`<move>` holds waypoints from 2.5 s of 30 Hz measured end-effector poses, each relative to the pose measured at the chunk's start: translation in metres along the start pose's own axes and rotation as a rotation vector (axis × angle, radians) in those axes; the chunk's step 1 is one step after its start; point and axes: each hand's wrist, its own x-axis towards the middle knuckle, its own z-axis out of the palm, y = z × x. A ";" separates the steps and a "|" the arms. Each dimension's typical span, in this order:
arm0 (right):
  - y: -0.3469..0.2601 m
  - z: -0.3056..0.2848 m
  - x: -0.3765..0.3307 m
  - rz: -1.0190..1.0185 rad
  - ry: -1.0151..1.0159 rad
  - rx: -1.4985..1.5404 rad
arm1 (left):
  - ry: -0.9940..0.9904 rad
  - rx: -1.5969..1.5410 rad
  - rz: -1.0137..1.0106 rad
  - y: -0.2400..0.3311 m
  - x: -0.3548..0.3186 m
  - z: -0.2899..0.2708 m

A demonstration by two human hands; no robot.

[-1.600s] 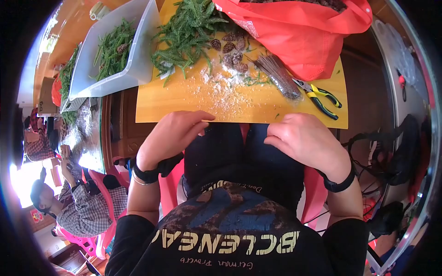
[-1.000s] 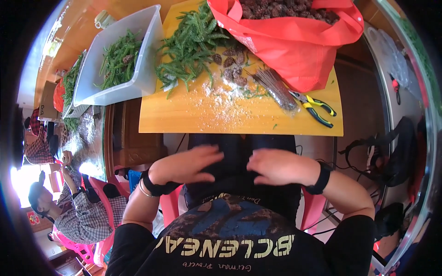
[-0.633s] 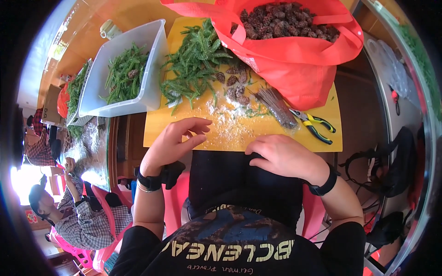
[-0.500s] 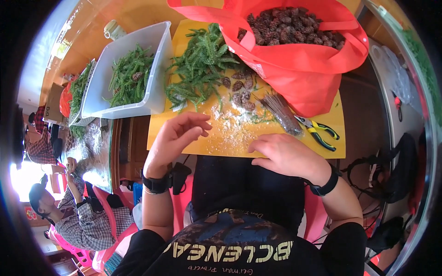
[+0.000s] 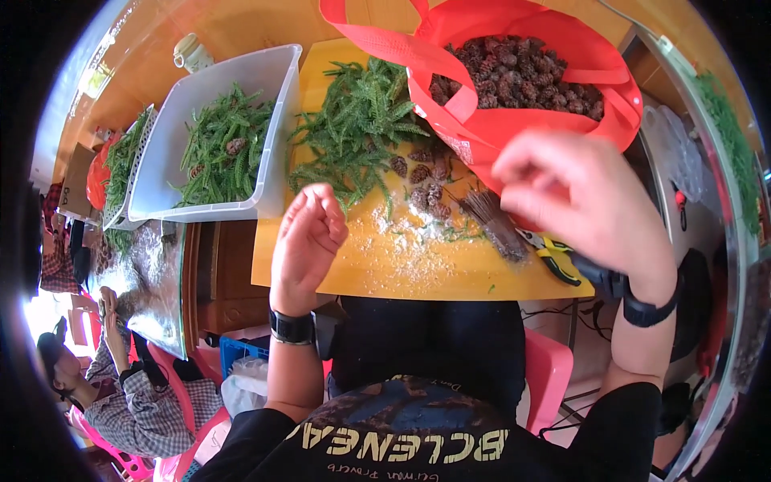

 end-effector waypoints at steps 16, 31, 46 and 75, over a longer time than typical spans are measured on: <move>0.115 0.006 0.111 0.287 -0.150 -0.475 | 0.014 -0.123 -0.057 -0.034 -0.017 -0.024; 0.036 0.055 0.028 -0.200 0.198 0.208 | 0.058 -0.123 -0.083 -0.037 -0.019 -0.028; 0.079 0.124 0.054 0.068 0.020 -0.489 | 0.010 0.035 -0.215 -0.041 -0.020 -0.007; 0.121 0.133 0.070 0.025 0.156 -0.640 | -0.085 -0.139 -0.036 -0.047 -0.001 -0.003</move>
